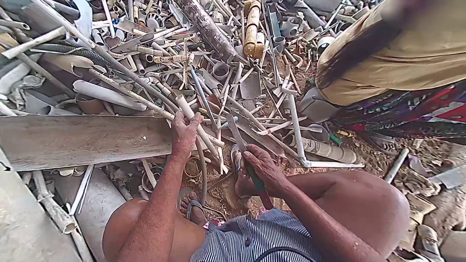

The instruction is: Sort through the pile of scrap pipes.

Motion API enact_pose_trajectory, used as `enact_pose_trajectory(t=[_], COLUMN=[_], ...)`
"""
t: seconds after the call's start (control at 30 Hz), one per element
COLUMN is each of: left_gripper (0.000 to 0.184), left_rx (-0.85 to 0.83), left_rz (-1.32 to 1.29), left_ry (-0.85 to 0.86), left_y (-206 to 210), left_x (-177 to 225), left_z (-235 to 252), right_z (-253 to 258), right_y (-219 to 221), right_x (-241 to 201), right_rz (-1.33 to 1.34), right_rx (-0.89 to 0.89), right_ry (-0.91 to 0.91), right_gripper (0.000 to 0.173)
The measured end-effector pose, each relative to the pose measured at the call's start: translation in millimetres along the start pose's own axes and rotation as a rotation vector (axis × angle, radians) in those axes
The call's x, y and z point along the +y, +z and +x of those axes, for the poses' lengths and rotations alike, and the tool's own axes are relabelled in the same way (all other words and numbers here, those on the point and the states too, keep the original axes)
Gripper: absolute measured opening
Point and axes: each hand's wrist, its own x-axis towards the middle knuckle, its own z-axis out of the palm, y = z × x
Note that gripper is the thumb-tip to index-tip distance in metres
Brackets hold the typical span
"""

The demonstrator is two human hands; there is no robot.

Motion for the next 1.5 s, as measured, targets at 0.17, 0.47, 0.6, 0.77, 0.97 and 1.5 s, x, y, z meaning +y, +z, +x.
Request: enact_pose_trajectory(t=[0.17,0.47,0.6,0.77,0.97,1.5], left_gripper=[0.017,0.022,0.029,0.047,0.052,0.026], left_rx=[0.063,-0.196,-0.46,-0.668,-0.999,-0.779], left_rz=[-0.223,-0.526,-0.507,-0.412,-0.539,-0.386], left_ry=[0.05,0.122,0.221,0.308,-0.174,-0.487], left_y=[16.5,31.6,26.7,23.2,0.2,59.1], left_x=[-10.5,-23.6,-37.1,-42.8,-30.6,-13.8], left_z=[-9.1,-58.7,-70.2,-79.3,-59.4,-69.4], right_z=[2.3,31.2,34.7,31.6,24.1,-0.2], right_y=[22.0,14.5,-3.6,-26.2,-50.1,-51.4], right_x=[4.9,-19.8,-34.6,-44.2,-55.2,-50.0], right_rz=[0.073,0.517,0.663,0.68,0.574,-0.261], right_rx=[0.103,0.377,0.347,0.239,0.156,0.203], right_ry=[0.103,0.043,-0.053,-0.094,-0.133,-0.067], right_gripper=[0.025,0.019,0.017,0.019,0.022,0.018])
